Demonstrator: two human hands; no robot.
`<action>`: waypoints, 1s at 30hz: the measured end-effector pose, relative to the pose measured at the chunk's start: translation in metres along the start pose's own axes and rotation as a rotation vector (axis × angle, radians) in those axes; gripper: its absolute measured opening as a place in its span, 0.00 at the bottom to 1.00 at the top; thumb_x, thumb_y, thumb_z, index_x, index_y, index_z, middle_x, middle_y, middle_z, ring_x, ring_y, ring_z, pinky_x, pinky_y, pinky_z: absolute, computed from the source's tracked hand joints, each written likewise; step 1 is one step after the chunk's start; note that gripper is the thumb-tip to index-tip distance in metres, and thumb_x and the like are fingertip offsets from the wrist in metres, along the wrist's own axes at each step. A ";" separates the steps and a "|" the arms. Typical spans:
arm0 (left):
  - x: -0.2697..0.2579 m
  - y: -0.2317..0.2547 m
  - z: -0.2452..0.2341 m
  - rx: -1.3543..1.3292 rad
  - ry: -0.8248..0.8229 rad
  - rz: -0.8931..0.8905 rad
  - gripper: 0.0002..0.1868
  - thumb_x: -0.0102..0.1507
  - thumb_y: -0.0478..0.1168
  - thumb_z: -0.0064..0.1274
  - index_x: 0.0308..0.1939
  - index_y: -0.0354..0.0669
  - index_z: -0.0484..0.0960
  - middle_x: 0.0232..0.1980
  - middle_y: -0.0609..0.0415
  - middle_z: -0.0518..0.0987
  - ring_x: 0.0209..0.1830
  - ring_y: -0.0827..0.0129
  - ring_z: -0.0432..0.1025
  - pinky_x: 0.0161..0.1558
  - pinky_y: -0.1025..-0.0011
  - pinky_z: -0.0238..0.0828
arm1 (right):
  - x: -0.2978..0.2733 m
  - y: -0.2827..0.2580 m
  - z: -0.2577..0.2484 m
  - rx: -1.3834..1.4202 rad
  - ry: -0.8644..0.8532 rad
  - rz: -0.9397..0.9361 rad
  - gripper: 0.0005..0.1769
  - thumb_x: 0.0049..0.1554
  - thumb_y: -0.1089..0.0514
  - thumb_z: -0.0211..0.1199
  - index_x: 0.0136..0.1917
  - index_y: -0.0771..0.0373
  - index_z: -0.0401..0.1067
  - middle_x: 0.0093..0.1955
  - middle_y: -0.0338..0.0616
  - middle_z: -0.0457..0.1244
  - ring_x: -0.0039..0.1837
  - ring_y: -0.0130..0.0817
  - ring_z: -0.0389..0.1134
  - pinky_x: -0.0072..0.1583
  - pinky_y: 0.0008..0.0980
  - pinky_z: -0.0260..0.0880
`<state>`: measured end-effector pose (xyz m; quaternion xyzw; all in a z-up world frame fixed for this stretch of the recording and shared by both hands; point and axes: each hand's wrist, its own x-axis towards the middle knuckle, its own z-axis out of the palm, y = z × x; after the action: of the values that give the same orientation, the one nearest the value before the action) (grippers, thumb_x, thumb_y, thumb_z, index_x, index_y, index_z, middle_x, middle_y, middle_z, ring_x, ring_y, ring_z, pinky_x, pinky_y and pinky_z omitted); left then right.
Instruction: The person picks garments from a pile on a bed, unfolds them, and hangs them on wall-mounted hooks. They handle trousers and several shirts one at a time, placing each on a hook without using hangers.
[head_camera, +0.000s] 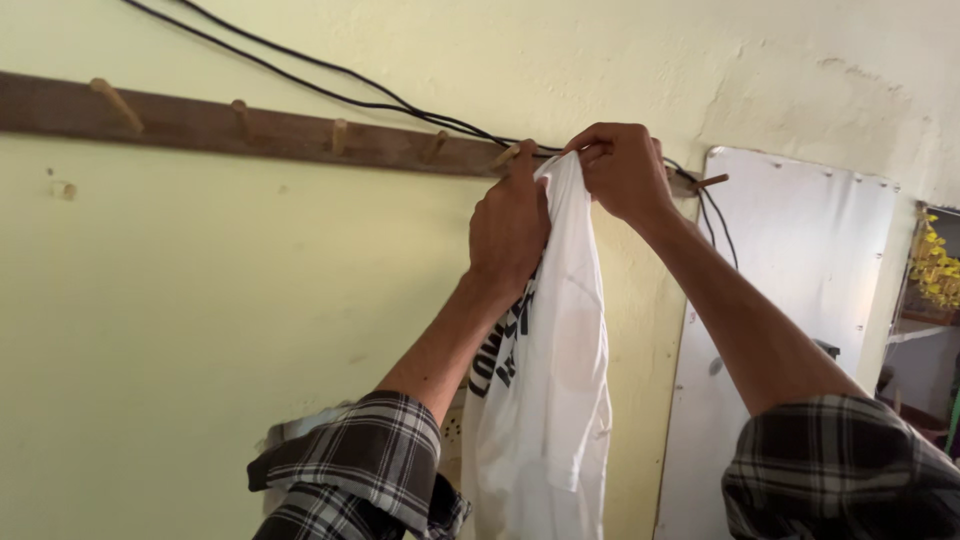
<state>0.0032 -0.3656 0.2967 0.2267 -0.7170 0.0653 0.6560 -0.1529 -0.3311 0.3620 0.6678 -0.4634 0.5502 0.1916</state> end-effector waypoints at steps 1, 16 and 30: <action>-0.005 -0.002 -0.002 0.015 0.021 0.041 0.27 0.67 0.38 0.50 0.69 0.39 0.63 0.43 0.36 0.83 0.40 0.43 0.80 0.36 0.51 0.77 | -0.004 0.004 0.003 -0.038 0.048 -0.085 0.09 0.54 0.68 0.60 0.46 0.67 0.81 0.36 0.45 0.72 0.36 0.29 0.71 0.41 0.28 0.70; -0.141 -0.039 -0.082 -0.152 -0.231 -0.241 0.30 0.60 0.30 0.54 0.67 0.47 0.68 0.50 0.48 0.77 0.38 0.58 0.77 0.42 0.58 0.76 | -0.199 -0.014 0.037 -0.024 0.147 0.181 0.14 0.60 0.61 0.66 0.58 0.65 0.76 0.54 0.49 0.72 0.52 0.38 0.76 0.52 0.40 0.77; -0.241 -0.056 -0.156 -0.034 -0.235 -0.098 0.33 0.65 0.43 0.57 0.72 0.41 0.65 0.68 0.41 0.73 0.67 0.46 0.67 0.64 0.51 0.65 | -0.315 -0.096 0.073 -0.052 0.266 0.083 0.20 0.62 0.64 0.63 0.68 0.64 0.72 0.64 0.50 0.69 0.65 0.43 0.72 0.62 0.40 0.77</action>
<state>0.1776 -0.2965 0.0721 0.2566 -0.7779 -0.0061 0.5736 -0.0216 -0.2109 0.0754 0.5640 -0.4753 0.6291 0.2454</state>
